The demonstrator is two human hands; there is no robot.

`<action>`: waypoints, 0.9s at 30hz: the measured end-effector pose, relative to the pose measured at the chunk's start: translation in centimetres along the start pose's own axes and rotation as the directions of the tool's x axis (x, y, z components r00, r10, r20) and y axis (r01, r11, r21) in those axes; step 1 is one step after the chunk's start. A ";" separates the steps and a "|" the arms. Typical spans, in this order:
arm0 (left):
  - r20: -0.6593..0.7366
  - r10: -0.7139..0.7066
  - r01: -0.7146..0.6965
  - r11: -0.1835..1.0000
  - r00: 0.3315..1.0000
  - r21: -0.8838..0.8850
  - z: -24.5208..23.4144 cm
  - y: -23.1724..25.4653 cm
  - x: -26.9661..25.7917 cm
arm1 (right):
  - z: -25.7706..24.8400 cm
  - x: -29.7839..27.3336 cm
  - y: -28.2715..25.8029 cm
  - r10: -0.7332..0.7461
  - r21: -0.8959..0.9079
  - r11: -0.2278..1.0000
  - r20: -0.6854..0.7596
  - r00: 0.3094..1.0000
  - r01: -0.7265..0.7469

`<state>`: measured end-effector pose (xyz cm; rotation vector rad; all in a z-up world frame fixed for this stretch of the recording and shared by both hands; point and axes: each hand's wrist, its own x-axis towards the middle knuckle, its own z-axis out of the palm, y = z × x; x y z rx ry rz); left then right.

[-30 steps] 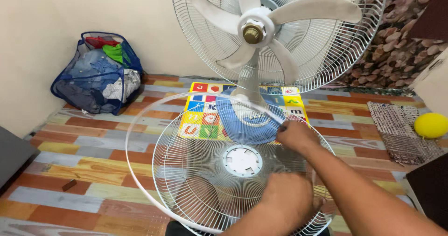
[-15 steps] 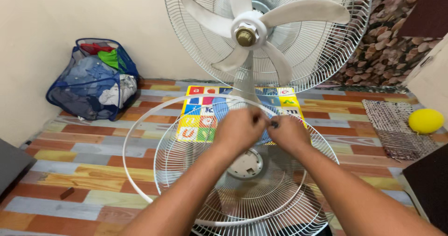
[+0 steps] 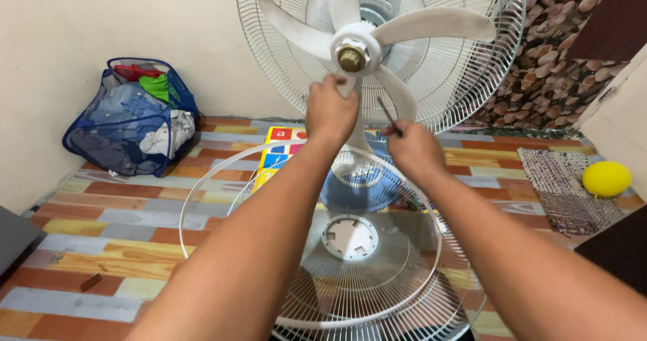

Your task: The person disassembles a standing electric fan by removing the front grille and then the fan blades. They use a screwdriver to loosen screws on the grille and then unscrew the nut holding the blades to the motor shaft.

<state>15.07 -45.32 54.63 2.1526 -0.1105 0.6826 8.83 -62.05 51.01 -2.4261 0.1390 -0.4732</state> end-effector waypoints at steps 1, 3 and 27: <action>-0.017 -0.012 0.012 1.000 1.000 -0.006 0.2 0.4 0.8 | 0.6 0.1 0.3 0.067 -0.048 0.997 0.103 0.992 -0.063; -0.046 -0.037 0.037 0.999 0.998 -0.014 0.3 1.3 1.7 | 2.5 -0.6 1.6 0.216 -0.159 0.972 0.295 0.931 -0.175; 0.026 -0.234 0.228 0.964 0.972 0.135 0.4 5.2 1.9 | -1.8 3.9 -7.1 -0.345 -0.111 0.937 -0.443 0.827 0.332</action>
